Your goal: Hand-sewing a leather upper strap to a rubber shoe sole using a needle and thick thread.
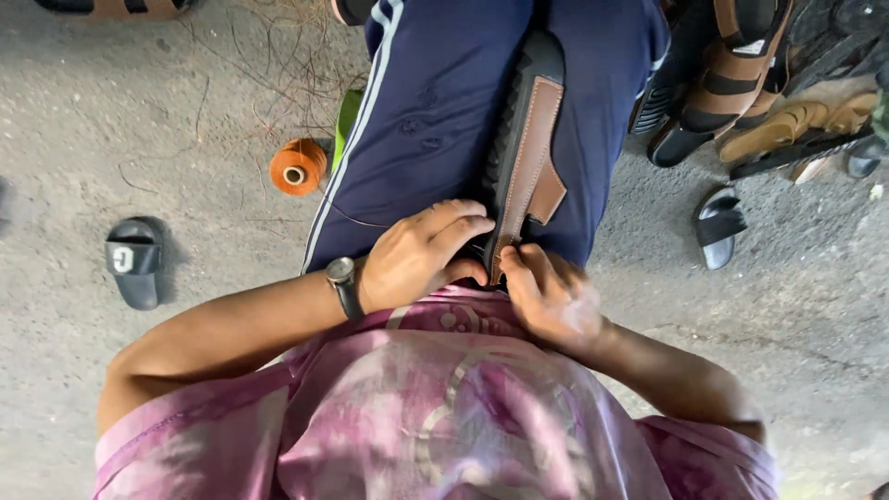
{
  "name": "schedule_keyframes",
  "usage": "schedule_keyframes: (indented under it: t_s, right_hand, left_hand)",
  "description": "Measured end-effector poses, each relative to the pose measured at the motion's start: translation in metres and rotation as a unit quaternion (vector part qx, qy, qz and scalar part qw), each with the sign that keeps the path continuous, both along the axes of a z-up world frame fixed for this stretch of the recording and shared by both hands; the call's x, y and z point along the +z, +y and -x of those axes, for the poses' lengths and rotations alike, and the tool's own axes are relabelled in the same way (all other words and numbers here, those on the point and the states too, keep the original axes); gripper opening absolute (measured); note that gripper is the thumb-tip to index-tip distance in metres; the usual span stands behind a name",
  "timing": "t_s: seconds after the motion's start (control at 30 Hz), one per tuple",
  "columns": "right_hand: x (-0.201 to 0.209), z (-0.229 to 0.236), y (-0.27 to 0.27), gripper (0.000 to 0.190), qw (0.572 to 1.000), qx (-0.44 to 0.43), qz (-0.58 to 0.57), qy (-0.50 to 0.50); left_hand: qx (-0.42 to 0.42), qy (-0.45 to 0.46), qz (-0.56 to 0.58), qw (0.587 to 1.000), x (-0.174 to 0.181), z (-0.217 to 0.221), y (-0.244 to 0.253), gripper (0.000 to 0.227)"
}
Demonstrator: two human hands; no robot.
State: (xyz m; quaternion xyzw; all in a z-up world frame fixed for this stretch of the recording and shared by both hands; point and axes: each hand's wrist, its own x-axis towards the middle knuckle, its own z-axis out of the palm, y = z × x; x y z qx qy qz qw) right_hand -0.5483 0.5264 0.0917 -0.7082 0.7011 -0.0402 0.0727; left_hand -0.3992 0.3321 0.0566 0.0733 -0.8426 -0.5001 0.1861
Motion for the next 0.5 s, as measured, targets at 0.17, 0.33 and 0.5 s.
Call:
schedule_keyframes:
  t_s: [0.17,0.33,0.5]
  right_hand:
    - [0.009,-0.007,-0.014,0.024,0.978,-0.094,0.047,-0.179]
    - [-0.002,-0.003,0.0,0.027,0.951,-0.137,0.042,-0.274]
    - [-0.018,-0.003,0.01,0.036,0.935,-0.169,0.104,-0.295]
  left_hand:
    - [0.03,-0.019,0.116,0.993,-0.002,-0.013,0.004,0.039]
    - [0.003,-0.054,-0.499,0.865,0.051,-0.028,-0.003,0.013]
    - [0.074,-0.088,-0.368,0.923,0.022,-0.013,0.012,0.012]
